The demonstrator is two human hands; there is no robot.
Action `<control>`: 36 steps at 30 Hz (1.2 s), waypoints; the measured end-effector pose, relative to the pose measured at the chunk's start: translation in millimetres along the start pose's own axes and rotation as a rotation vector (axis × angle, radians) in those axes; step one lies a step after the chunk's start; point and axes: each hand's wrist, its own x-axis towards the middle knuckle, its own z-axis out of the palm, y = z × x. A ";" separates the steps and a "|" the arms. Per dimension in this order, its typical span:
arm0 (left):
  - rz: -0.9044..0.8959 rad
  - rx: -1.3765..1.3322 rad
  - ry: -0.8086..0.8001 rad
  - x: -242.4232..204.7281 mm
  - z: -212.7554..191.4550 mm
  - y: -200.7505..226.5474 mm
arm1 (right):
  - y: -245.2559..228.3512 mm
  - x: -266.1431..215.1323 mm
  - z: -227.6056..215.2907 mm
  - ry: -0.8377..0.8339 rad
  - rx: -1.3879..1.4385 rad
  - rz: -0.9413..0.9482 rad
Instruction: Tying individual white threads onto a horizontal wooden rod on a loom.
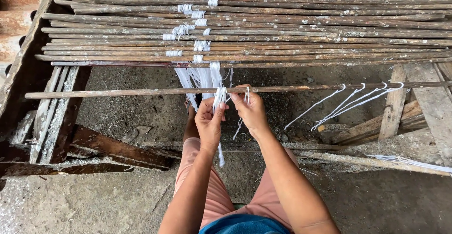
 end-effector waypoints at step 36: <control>-0.030 0.074 0.072 12.4 9.8 -0.1 | 16.6 -10.1 -119.3 0.154 0.247 0.153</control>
